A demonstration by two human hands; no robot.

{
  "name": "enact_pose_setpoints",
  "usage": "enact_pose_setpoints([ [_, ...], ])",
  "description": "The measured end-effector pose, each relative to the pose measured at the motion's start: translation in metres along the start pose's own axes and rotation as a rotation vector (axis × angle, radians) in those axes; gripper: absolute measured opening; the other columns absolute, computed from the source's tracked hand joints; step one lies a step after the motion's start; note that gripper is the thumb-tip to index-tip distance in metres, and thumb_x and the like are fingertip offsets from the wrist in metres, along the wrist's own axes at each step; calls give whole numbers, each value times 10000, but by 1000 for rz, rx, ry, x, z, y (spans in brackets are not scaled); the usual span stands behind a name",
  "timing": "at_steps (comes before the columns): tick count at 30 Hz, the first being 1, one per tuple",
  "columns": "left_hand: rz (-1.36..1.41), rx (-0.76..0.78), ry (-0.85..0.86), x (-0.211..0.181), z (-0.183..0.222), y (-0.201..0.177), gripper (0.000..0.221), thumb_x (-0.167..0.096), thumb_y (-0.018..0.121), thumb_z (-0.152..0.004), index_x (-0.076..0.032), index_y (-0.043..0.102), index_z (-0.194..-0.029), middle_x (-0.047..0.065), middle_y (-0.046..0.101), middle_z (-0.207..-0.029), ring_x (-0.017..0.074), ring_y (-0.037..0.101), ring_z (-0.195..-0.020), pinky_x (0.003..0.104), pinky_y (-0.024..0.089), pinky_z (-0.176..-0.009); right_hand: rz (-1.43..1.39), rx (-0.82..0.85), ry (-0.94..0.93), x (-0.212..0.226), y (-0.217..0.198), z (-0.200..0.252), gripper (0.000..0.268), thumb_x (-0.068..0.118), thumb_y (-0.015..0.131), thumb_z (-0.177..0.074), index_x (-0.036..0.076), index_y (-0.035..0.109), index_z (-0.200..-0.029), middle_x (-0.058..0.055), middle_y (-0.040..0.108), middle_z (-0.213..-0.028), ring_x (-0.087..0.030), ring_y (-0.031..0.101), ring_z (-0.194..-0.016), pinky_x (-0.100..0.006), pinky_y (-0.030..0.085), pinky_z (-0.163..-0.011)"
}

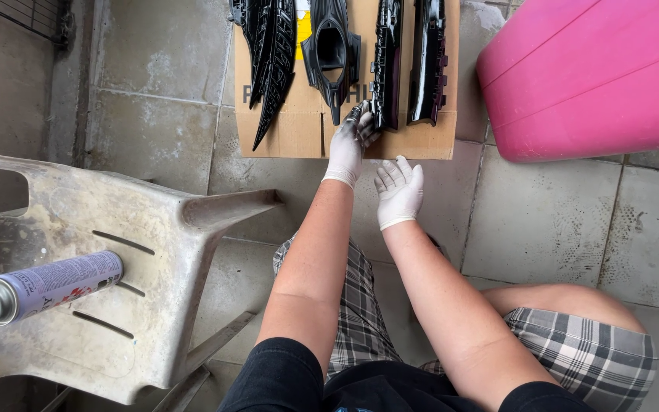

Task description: The person is spray painting various black plastic parts using a white spray can while sitting on the floor.

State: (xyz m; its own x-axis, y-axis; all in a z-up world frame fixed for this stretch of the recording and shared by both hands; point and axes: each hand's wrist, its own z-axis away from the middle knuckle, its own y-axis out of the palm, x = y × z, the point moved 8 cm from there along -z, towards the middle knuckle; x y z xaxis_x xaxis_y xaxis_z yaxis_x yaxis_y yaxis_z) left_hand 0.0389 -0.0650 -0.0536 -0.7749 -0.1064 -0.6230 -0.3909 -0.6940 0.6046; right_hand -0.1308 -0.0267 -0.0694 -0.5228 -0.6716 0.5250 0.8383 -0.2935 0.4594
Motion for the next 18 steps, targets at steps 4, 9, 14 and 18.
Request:
enact_pose_setpoints([
  [4, -42, 2, 1, -8, 7, 5, 353, -333, 537, -1075, -108, 636, -1328, 132, 731, -1140, 314, 719, -1040, 510, 573, -966, 10, -6, -4, 0, 2, 4, 611, 642, 464, -969, 179, 648, -1321, -96, 724, -1132, -217, 725, -948, -339, 622, -807],
  [9, -85, 1, 5, -10, 5, 1, 326, -386, 491, -1086, -165, 649, -1266, 117, 747, -1163, 308, 744, -1050, 497, 596, -938, 10, -1, -4, -2, 2, 3, 606, 638, 454, -976, 178, 649, -1319, -96, 726, -1123, -212, 726, -933, -330, 626, -787],
  [14, -73, -67, 12, -13, 9, -2, 292, -375, 544, -1068, -137, 657, -1193, 95, 763, -1111, 270, 763, -957, 465, 622, -877, 14, -6, -6, -5, -1, -2, 606, 647, 451, -970, 190, 655, -1311, -94, 729, -1137, -214, 728, -941, -337, 630, -798],
  [18, -92, -64, 15, -19, 15, 2, 252, -336, 510, -1064, -161, 662, -1161, 32, 768, -1079, 227, 771, -909, 427, 637, -840, 11, -2, -6, -4, 1, 2, 607, 645, 453, -973, 182, 653, -1310, -98, 729, -1128, -215, 731, -933, -336, 634, -784],
])
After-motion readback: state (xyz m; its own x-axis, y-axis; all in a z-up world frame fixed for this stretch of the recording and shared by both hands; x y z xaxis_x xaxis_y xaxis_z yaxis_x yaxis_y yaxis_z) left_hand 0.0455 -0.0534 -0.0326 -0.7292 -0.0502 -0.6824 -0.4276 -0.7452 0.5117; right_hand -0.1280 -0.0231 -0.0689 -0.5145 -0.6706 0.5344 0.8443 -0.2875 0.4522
